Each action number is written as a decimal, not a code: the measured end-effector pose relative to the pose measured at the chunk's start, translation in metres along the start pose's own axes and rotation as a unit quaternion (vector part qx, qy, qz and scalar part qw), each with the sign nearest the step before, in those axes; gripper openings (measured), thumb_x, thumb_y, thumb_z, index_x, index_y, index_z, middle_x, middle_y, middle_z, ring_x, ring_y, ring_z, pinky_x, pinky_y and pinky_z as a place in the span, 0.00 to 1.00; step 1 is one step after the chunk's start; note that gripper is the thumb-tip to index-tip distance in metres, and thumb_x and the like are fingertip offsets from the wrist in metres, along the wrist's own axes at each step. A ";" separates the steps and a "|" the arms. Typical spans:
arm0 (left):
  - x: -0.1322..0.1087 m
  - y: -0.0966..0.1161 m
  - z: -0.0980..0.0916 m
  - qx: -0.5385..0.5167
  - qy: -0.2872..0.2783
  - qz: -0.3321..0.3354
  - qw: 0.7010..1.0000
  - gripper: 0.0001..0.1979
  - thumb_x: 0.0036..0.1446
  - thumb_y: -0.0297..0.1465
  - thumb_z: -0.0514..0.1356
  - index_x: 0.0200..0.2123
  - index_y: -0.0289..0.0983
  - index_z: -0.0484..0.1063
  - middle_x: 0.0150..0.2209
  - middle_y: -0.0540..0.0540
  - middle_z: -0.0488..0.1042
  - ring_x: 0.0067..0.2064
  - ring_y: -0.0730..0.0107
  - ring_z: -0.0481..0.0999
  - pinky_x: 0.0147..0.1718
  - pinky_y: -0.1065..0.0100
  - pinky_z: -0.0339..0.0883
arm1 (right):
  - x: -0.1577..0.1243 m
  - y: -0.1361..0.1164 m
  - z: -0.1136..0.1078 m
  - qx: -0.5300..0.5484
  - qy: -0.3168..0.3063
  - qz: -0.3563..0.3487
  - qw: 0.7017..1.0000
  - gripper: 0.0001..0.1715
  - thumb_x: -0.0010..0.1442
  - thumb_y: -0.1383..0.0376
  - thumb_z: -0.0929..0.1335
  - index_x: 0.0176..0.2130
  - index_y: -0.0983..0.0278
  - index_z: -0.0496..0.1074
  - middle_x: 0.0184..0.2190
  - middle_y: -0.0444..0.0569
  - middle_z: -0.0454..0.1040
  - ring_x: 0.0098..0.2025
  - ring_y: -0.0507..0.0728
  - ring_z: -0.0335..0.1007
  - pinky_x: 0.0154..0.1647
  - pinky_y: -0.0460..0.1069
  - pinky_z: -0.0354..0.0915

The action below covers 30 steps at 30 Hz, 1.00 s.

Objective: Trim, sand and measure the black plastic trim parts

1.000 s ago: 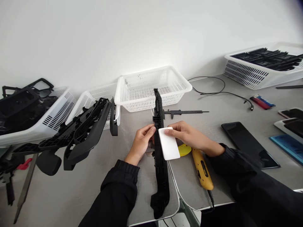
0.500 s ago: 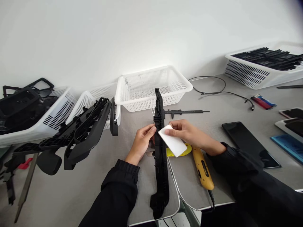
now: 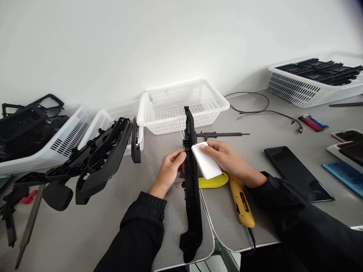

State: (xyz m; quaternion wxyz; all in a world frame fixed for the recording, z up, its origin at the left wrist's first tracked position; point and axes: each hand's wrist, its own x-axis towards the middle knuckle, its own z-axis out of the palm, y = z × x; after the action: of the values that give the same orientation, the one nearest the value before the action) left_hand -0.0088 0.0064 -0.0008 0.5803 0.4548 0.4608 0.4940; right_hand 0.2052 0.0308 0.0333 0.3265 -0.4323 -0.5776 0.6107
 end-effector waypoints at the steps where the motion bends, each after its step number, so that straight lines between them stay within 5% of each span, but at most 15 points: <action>1: 0.000 0.000 0.000 -0.001 -0.002 0.000 1.000 0.26 0.57 0.50 0.70 0.49 0.35 0.84 0.27 0.49 0.76 0.27 0.69 0.72 0.28 0.69 0.67 | 0.000 0.000 -0.001 -0.004 0.006 -0.007 1.000 0.30 0.62 0.39 0.72 0.37 0.63 0.72 0.27 0.44 0.70 0.26 0.52 0.62 0.24 0.46 0.56; 30: 0.003 -0.006 -0.003 -0.018 0.023 0.007 1.000 0.25 0.55 0.50 0.72 0.45 0.35 0.85 0.30 0.48 0.77 0.30 0.71 0.71 0.28 0.71 0.64 | -0.004 -0.009 0.000 -0.012 -0.130 0.067 0.989 0.27 0.54 0.44 0.78 0.32 0.63 0.72 0.25 0.44 0.73 0.24 0.51 0.65 0.21 0.46 0.56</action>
State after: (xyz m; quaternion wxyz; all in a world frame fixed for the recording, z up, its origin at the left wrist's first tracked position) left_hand -0.0103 0.0089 -0.0076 0.5741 0.4359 0.4621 0.5166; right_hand 0.2061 0.0284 0.0424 0.2020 -0.3910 -0.5921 0.6751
